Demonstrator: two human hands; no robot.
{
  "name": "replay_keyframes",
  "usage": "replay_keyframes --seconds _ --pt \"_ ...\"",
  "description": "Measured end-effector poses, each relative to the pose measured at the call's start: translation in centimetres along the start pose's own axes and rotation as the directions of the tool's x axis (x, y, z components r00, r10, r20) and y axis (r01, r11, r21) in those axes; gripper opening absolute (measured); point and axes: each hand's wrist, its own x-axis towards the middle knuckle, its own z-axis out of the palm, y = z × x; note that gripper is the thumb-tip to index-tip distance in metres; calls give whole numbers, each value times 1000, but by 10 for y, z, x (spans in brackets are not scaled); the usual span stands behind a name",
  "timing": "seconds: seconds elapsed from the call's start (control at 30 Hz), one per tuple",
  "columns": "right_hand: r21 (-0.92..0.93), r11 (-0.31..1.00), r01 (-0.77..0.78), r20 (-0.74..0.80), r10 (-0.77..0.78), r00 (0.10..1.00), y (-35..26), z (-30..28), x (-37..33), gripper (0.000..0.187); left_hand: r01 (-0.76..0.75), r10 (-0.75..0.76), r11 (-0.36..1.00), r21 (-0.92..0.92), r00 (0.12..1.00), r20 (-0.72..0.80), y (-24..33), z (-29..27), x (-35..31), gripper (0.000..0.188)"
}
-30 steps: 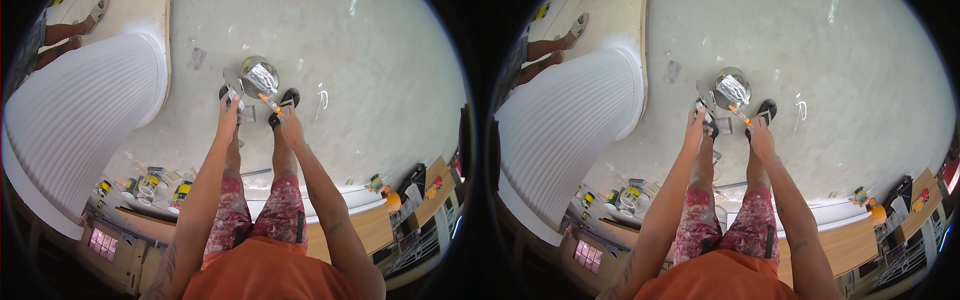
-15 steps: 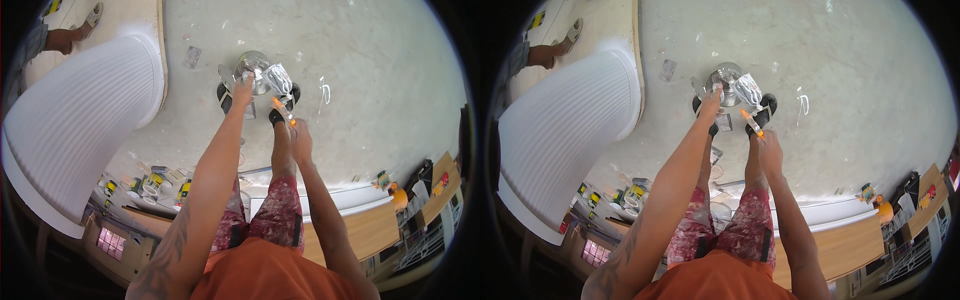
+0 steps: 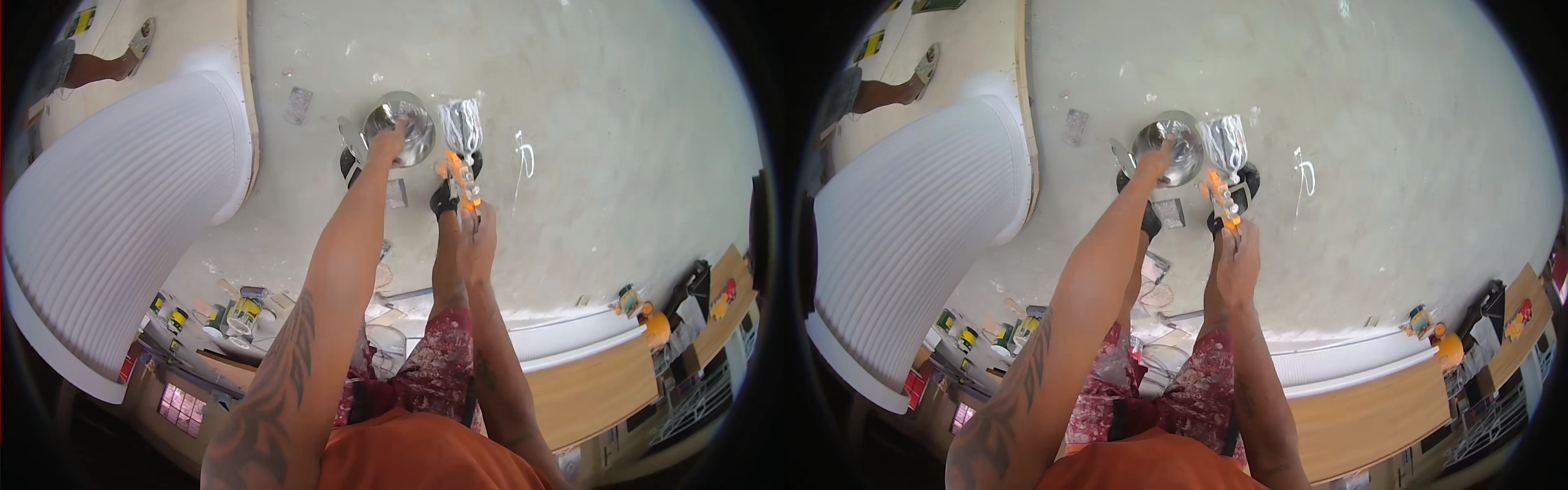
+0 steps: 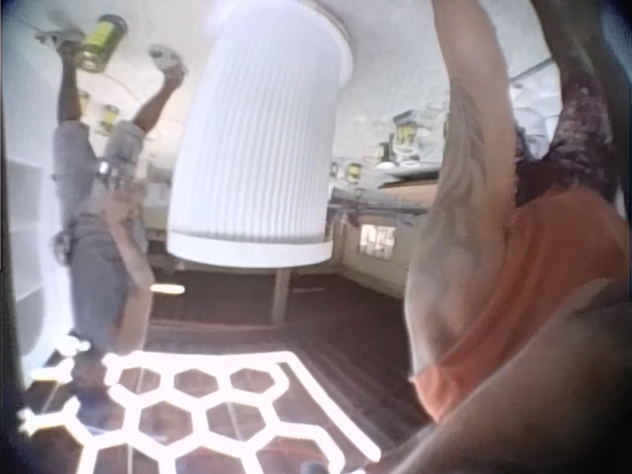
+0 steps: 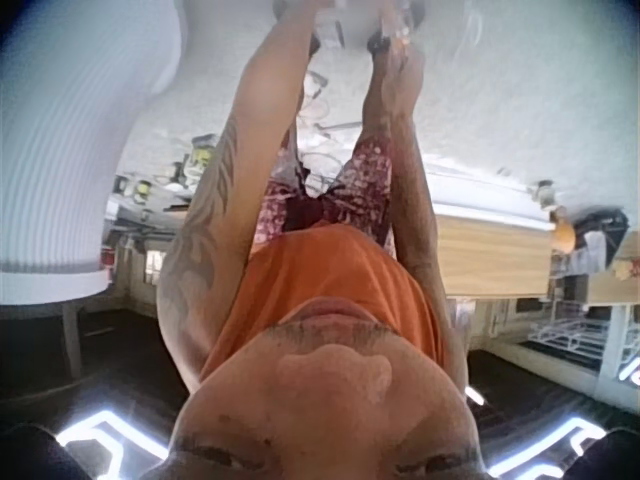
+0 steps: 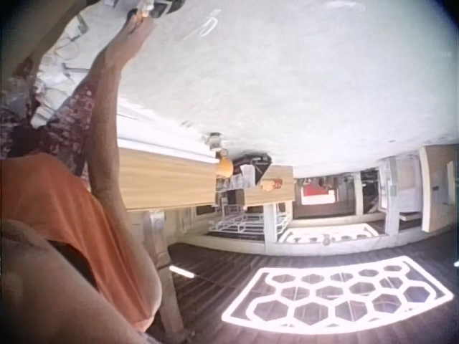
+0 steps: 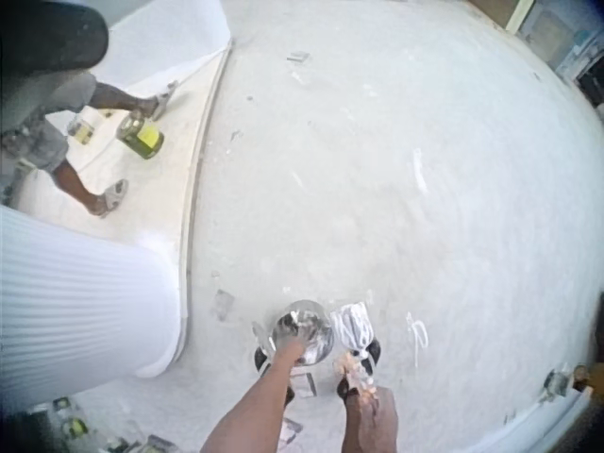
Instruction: The recorder organizes paint cans, opens a can, and assembles parts of a pneumatic paint spray gun in a workshop setting.
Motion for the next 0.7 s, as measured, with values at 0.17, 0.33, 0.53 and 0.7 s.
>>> replay_keyframes --seconds 0.17,0.33,0.53,0.7 --pt "221 974 -48 26 43 999 18 0 -10 26 -264 264 964 -1 962 -75 -15 6 -44 63" --pt "296 944 148 1 -156 988 12 10 -36 26 -83 260 766 -638 947 188 -85 -4 -177 54" --pt "285 794 537 88 -580 810 0 39 -67 38 -657 663 682 -322 741 -107 -75 -8 -292 54" --pt "419 713 562 145 -664 734 -16 51 -77 27 -593 498 583 -555 801 -333 -106 -26 -272 27"
